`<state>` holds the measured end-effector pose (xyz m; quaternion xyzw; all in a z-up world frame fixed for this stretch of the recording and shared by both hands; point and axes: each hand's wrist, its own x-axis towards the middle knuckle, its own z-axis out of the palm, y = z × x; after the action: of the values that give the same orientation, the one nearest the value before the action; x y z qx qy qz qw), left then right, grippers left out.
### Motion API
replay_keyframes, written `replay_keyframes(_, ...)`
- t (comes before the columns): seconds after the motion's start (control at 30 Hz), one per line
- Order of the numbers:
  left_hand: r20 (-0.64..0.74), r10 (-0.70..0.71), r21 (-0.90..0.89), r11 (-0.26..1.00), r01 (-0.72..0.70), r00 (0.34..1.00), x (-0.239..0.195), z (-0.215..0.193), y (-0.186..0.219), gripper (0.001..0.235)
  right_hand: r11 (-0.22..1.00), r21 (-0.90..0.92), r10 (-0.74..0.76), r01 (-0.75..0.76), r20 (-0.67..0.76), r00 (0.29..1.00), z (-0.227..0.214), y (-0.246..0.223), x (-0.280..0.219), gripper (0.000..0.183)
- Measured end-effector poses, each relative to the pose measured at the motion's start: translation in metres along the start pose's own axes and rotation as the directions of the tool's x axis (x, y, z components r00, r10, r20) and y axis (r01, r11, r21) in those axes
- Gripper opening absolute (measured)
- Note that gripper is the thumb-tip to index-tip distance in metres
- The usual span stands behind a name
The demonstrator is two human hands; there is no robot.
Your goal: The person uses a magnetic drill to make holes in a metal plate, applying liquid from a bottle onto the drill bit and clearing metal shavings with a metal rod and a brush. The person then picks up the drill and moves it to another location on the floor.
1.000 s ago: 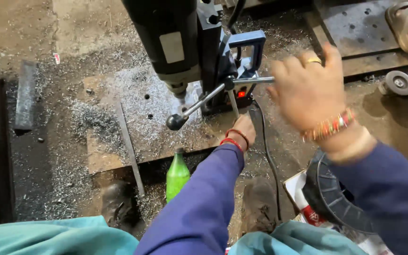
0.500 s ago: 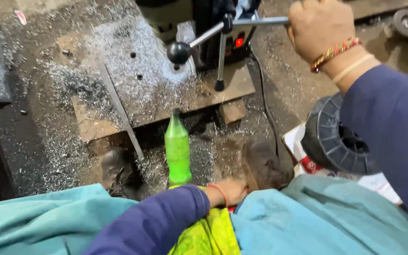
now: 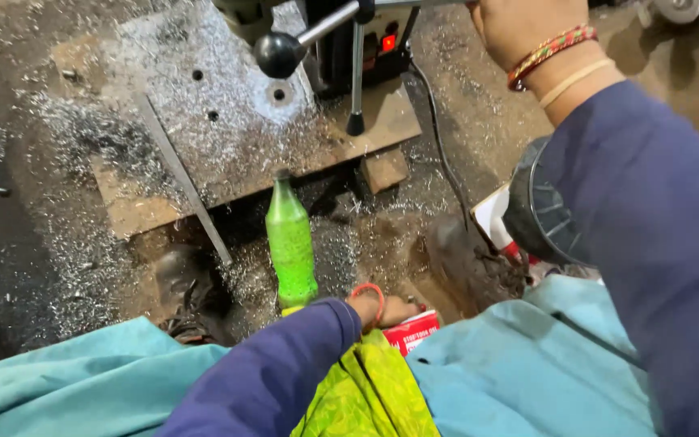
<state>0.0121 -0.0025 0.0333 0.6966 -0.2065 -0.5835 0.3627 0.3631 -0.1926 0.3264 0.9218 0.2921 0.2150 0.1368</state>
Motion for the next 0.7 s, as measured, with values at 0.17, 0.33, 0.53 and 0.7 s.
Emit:
replay_keyframes(0.17,-0.505,0.020,-0.003,1.000,-0.025,0.863,-0.062,-0.023,0.046,0.042,0.999,-0.028,0.036,-0.038,-0.058,0.998,-0.020,-0.009,0.007,0.018)
replay_keyframes(0.33,-0.807,0.101,0.144,0.989,0.028,0.582,-0.089,-0.081,0.090,0.031,0.980,0.108,0.157,-0.165,0.082,0.984,0.000,-0.022,0.006,0.023)
replay_keyframes(0.53,-0.886,0.249,0.387,0.862,0.328,0.391,-0.069,-0.183,0.134,0.080,0.881,0.281,0.294,-0.380,0.303,0.906,0.041,-0.045,0.001,0.024)
replay_keyframes(0.7,-0.889,0.030,0.287,0.815,0.504,0.457,-0.079,-0.247,0.175,0.096,0.857,0.349,0.311,-0.379,0.235,0.921,0.057,-0.051,-0.004,0.025)
